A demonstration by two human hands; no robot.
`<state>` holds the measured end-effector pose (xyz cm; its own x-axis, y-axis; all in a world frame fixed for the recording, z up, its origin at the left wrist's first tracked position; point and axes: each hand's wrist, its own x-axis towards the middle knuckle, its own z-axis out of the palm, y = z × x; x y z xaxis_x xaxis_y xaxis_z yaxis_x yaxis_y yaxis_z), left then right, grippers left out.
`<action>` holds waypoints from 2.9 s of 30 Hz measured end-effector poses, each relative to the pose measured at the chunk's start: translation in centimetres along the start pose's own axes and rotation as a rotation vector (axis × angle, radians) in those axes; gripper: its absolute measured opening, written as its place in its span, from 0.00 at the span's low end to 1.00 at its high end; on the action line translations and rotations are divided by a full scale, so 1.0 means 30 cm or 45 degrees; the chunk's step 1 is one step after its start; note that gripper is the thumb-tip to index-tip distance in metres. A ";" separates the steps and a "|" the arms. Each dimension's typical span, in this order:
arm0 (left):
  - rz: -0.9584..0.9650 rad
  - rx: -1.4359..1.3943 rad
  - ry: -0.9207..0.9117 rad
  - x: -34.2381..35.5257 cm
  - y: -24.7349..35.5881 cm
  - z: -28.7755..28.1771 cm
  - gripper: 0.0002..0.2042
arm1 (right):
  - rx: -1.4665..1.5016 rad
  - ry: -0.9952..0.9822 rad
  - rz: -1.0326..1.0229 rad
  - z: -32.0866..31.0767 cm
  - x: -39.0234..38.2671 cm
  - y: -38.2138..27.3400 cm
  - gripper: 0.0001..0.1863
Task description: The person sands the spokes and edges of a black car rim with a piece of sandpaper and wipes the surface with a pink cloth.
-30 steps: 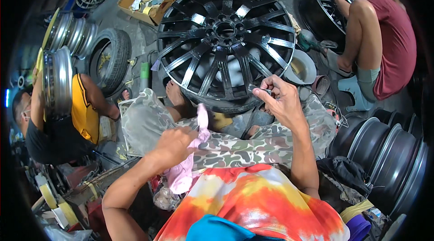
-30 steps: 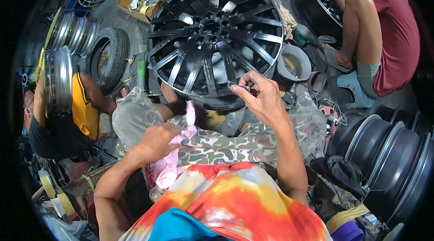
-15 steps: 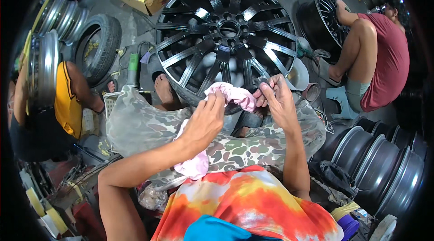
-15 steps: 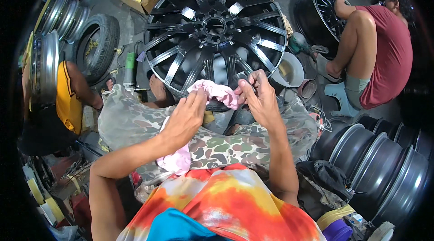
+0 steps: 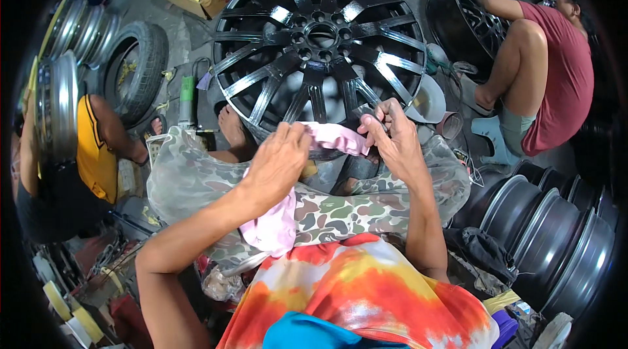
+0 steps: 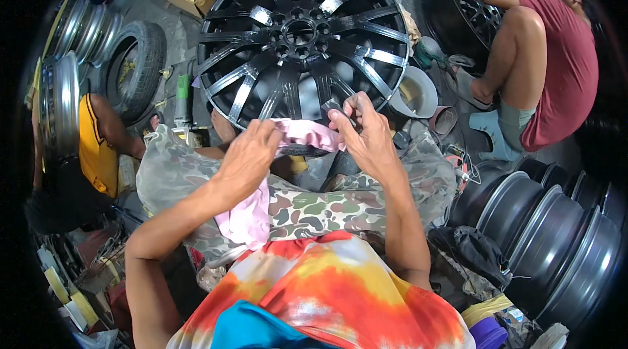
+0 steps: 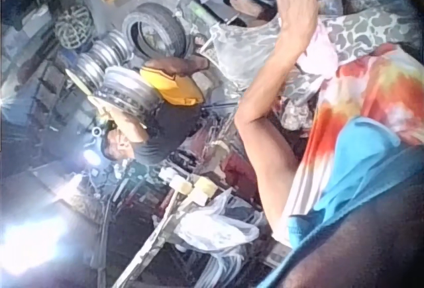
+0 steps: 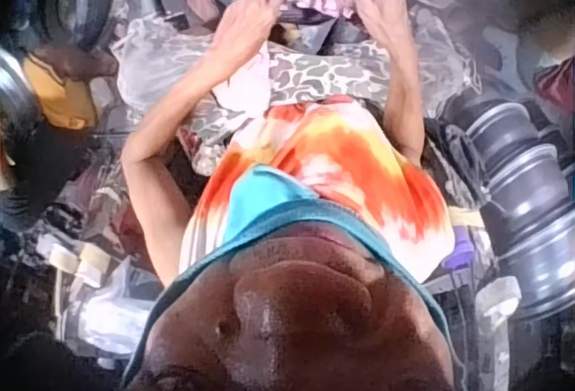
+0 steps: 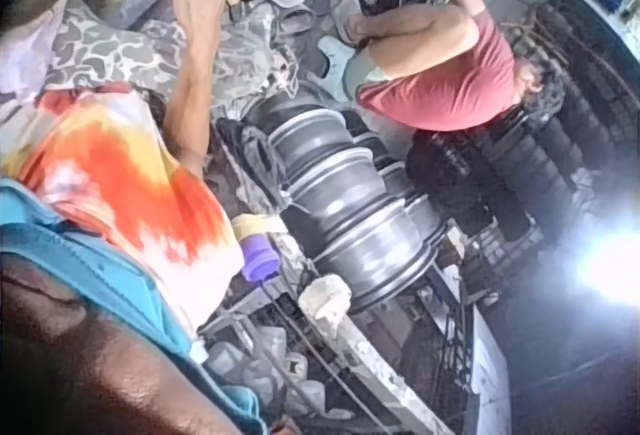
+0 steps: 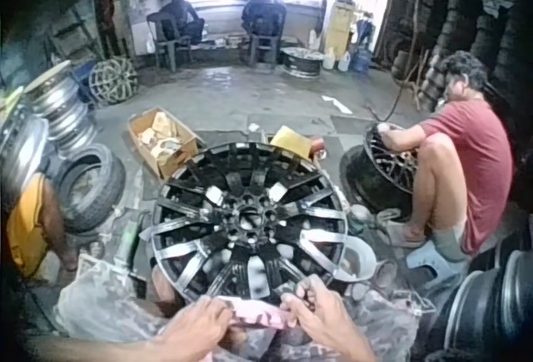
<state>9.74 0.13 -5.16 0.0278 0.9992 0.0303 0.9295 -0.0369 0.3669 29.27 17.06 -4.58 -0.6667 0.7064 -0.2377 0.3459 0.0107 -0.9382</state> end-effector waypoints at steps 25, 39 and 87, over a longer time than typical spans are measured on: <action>0.272 -0.579 -0.249 0.235 -0.044 -0.118 0.08 | -1.115 0.537 -0.534 -0.392 0.358 -0.007 0.12; 0.077 -0.557 -0.377 0.248 -0.202 -0.230 0.09 | -1.510 0.311 -0.580 -0.411 0.485 0.095 0.16; -0.353 -1.463 0.281 0.646 -0.170 -0.229 0.09 | -1.117 0.685 -0.554 -0.538 0.393 -0.007 0.14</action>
<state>3.02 19.55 -0.05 -0.2893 0.9552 -0.0630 0.0198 0.0718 0.9972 32.00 36.81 -3.13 -0.5454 0.7329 0.4067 0.6403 0.6774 -0.3622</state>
